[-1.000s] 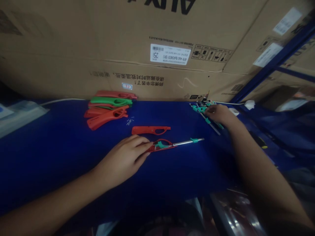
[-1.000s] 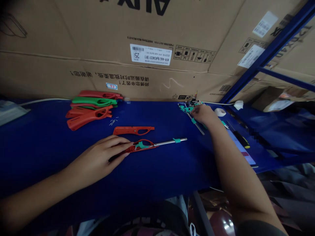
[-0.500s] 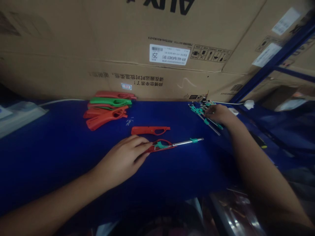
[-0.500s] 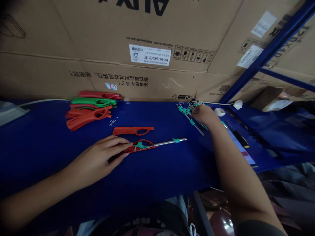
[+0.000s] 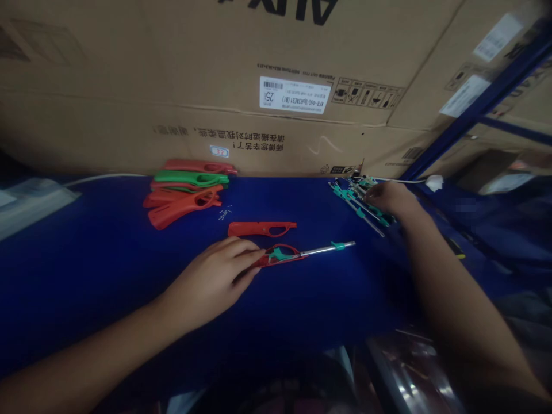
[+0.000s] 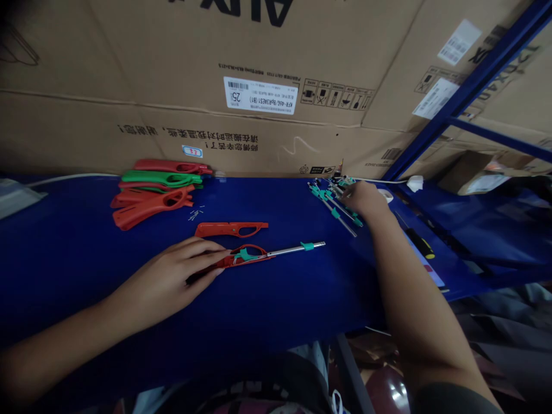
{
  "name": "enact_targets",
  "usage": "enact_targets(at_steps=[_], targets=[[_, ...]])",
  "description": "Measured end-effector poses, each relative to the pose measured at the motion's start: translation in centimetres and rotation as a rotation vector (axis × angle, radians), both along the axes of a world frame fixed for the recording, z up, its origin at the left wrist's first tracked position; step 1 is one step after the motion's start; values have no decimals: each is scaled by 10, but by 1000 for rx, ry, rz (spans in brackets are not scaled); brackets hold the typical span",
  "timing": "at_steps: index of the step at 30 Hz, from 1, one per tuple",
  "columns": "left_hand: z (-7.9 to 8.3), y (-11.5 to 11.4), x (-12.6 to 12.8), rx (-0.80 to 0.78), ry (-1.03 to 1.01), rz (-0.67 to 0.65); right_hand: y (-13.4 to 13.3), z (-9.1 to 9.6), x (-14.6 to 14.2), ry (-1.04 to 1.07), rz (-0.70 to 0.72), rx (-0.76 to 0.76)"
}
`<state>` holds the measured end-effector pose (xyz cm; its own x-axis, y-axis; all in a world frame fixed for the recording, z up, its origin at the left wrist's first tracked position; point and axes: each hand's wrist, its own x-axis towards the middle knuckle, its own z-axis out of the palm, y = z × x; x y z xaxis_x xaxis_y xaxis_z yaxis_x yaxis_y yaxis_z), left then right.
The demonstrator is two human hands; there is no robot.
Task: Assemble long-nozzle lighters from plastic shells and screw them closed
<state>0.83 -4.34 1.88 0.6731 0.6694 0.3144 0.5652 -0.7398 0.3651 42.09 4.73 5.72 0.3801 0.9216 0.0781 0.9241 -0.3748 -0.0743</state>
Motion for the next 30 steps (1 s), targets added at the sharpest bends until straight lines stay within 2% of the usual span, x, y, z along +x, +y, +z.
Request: enact_targets(at_steps=[5, 8, 9, 11, 12, 15, 19, 23, 26, 30], targets=[[0, 0, 0, 3, -7, -4, 3, -5, -6, -16, -2, -16], [-2, -1, 1, 2, -8, 6, -1, 4, -19, 31, 34, 118], [-3, -1, 2, -3, -16, 10, -5, 7, -28, 116, 88, 213], [-5, -2, 4, -21, -56, 22, -17, 14, -56, 448, 275, 347], [-5, -3, 4, -36, -90, 32, -26, 17, -73, 624, 372, 339], [-3, -6, 7, -116, -227, 77, -59, 21, -127, 959, 660, 97], [7, -12, 10, -292, -410, 63, -95, 15, -171, 1057, 906, -13], [16, -16, 14, -442, -502, 70, -99, -3, -178, 1167, 953, -2], [15, -16, 16, -513, -521, 81, -95, -14, -176, 1228, 985, -37], [10, -14, 13, -505, -525, 118, -93, -19, -176, 1258, 1006, -41]])
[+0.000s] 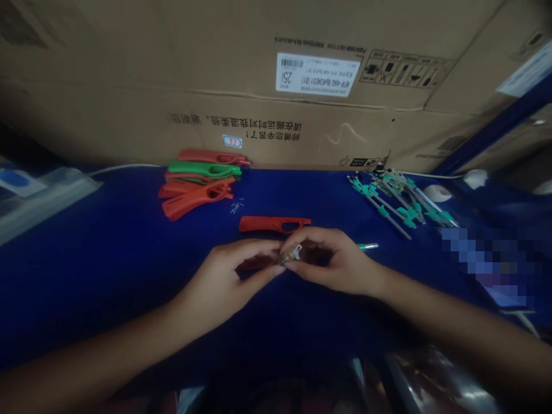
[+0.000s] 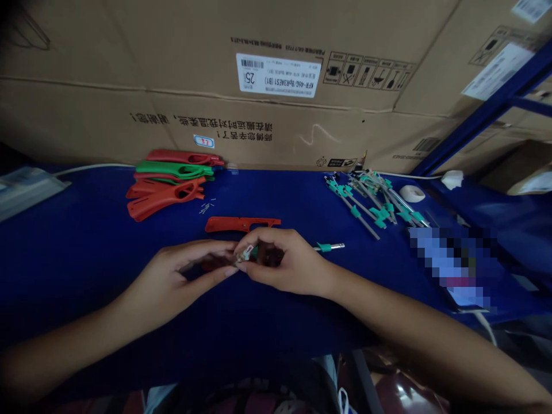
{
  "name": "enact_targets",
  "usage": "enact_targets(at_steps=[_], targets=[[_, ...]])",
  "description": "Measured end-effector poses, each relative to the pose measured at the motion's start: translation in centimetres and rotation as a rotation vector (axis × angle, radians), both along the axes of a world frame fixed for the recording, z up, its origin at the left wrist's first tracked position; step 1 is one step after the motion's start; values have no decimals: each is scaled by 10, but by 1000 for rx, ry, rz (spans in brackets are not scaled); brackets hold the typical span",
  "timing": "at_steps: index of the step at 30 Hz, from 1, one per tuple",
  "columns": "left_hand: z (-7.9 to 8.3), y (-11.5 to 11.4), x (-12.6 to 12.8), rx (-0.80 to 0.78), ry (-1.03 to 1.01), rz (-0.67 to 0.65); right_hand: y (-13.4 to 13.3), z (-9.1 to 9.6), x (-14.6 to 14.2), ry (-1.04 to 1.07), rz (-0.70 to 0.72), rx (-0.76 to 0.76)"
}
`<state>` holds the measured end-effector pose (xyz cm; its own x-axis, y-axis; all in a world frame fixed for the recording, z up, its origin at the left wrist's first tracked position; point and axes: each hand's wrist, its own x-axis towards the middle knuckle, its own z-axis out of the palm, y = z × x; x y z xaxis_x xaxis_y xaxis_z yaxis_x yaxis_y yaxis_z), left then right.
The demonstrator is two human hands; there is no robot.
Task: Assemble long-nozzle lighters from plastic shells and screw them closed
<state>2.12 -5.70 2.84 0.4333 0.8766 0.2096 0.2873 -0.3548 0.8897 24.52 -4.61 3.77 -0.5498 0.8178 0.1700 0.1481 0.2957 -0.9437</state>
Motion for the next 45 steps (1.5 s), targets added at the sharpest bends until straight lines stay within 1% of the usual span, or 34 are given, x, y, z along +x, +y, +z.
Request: enact_targets(at_steps=[2, 6, 8, 9, 11, 13, 15, 16, 18, 20, 22, 25, 27, 30, 32, 35, 37, 39, 43, 45], targets=[[-1, 1, -3, 43, 43, 22, 2, -2, 0, 13, -29, -15], [-1, 4, -6, 160, 140, 40, 8, -4, 2, -8, -173, -84], [-1, 4, -6, 222, 169, 51, 11, -3, 5, -57, -219, -54], [-1, 5, -6, 239, 182, 61, 12, -2, 7, -96, -227, -2], [0, 5, -6, 224, 191, 91, 14, 2, 12, -195, -196, 168], [0, 7, -7, 142, 169, 120, 13, 5, 16, -303, -96, 342], [-1, 8, -8, 48, 139, 127, 10, 6, 17, -404, -1, 454], [-2, 9, -9, 9, 130, 122, 8, 5, 17, -455, 16, 492], [-3, 11, -10, -38, 123, 106, 4, 2, 14, -561, -8, 548], [-4, 12, -10, -67, 118, 89, 0, -2, 10, -639, -66, 580], [-4, 12, -9, -89, 113, 80, -1, -6, 7, -672, -114, 583], [-4, 13, -8, -103, 104, 78, -1, -10, 5, -669, -124, 551], [-4, 13, -7, -102, 105, 74, 0, -11, 5, -633, -123, 512], [-4, 13, -6, -97, 103, 72, 0, -10, 5, -524, -131, 448], [-4, 13, -7, -91, 98, 74, 1, -9, 5, -436, -147, 357], [-4, 14, -8, -96, 97, 73, 3, -11, 6, -332, -173, 153], [-4, 14, -8, -112, 88, 76, 5, -12, 8, -309, -164, 92], [-3, 14, -8, -130, 82, 83, 6, -14, 9, -323, -149, 148], [-4, 14, -8, -138, 89, 86, 5, -15, 8, -366, -104, 347], [-4, 14, -8, -126, 91, 83, 4, -15, 7, -381, -107, 393]])
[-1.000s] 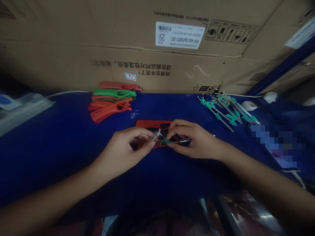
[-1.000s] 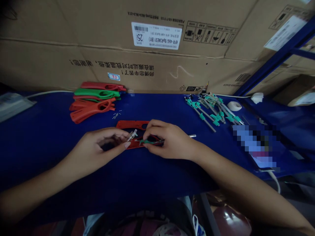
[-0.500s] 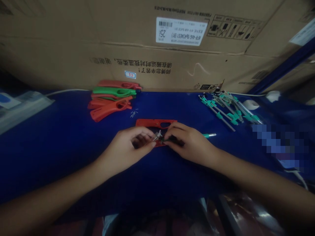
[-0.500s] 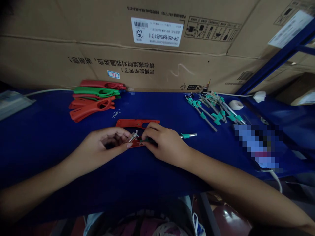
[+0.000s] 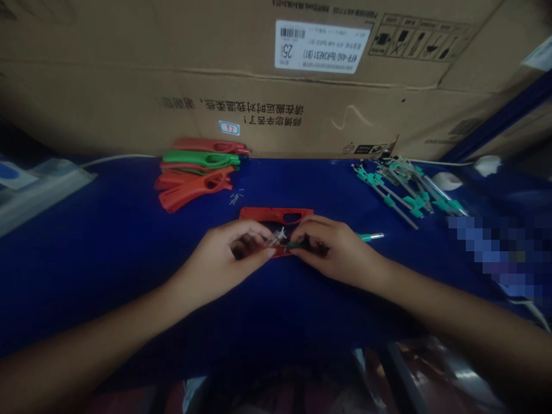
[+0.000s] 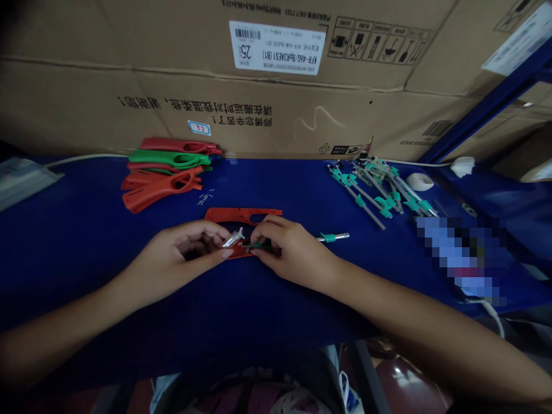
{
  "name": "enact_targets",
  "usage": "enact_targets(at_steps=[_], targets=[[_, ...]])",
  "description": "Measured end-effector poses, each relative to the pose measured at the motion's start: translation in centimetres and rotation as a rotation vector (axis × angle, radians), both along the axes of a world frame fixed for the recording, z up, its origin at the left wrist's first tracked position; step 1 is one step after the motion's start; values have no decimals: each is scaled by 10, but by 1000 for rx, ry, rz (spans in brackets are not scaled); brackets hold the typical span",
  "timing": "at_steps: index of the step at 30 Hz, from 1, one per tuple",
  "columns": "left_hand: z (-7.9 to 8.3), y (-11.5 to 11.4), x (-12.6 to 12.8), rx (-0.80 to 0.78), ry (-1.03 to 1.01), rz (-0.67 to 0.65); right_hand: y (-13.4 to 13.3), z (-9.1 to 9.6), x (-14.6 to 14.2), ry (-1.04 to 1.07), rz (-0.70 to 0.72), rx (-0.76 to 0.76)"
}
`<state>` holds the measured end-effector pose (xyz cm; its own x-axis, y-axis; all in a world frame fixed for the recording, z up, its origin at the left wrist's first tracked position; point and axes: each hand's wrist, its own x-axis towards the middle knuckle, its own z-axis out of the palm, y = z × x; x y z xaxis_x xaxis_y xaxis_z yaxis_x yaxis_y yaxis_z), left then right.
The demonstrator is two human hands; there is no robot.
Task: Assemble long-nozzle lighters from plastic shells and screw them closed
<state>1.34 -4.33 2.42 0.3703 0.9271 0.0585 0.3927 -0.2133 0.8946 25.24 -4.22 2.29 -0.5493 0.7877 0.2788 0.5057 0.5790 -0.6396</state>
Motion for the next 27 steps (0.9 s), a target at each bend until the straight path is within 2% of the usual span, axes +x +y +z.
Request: enact_targets(at_steps=[7, 10, 14, 18, 20, 27], targets=[[0, 0, 0, 23, 22, 0, -3, -1, -1, -17, -7, 44], [1, 0, 0, 32, 33, 7, -3, 2, 0, -6, -8, 0], [0, 0, 0, 73, 50, -18, 1, 7, 2, 88, -46, -178], [-1, 0, -1, 78, 57, -31, 9, 8, 7, 275, -15, -610], [-1, 0, -1, 73, 59, -29, 13, 7, 8, 341, 24, -734], [-1, 0, -1, 78, 53, -22, 18, 4, 9, 394, 38, -708]])
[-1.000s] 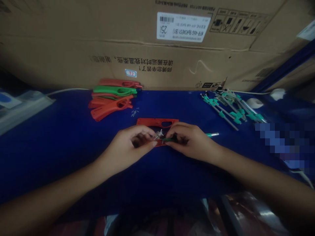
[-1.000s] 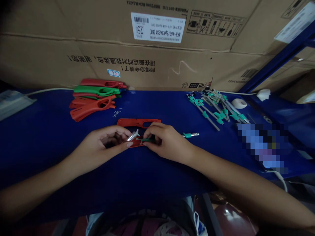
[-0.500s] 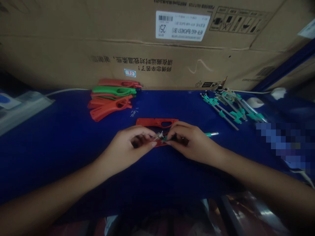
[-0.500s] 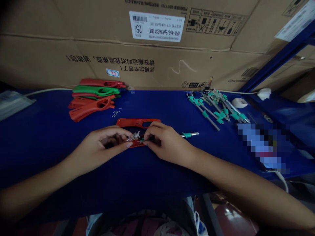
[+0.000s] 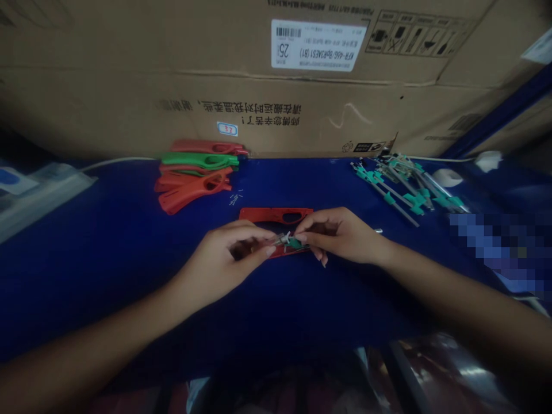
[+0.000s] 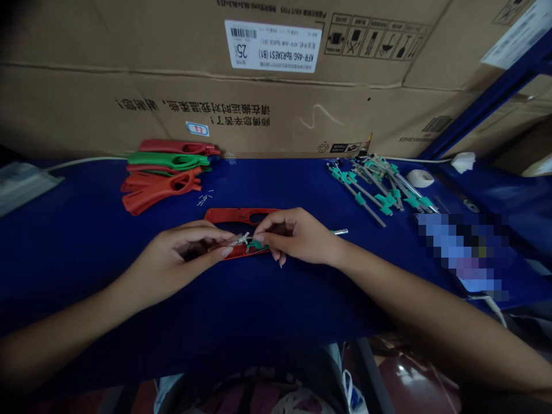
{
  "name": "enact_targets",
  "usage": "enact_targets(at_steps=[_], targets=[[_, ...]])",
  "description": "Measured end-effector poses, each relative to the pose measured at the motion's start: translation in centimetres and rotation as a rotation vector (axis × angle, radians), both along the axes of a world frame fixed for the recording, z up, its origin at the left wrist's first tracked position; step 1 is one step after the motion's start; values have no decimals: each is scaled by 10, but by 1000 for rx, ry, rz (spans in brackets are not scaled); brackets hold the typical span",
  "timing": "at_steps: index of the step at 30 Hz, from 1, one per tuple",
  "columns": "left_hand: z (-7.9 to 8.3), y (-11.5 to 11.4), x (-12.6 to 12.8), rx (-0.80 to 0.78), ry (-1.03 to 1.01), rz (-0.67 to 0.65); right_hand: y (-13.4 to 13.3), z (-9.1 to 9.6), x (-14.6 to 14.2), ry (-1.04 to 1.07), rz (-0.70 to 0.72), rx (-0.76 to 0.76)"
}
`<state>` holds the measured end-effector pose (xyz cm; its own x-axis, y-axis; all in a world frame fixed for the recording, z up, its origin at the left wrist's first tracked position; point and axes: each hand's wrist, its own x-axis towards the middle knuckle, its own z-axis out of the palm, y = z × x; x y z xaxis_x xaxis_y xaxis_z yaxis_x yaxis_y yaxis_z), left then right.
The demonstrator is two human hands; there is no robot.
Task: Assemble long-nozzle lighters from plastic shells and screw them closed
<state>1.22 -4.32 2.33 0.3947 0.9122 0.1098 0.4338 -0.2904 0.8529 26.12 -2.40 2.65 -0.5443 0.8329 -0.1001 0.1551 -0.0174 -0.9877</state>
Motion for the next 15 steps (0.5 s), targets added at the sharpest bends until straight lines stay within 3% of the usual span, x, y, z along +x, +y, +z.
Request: enact_targets(at_steps=[15], targets=[[1, -1, 0, -40, -17, 23, 0, 2, -1, -83, -32, 42]])
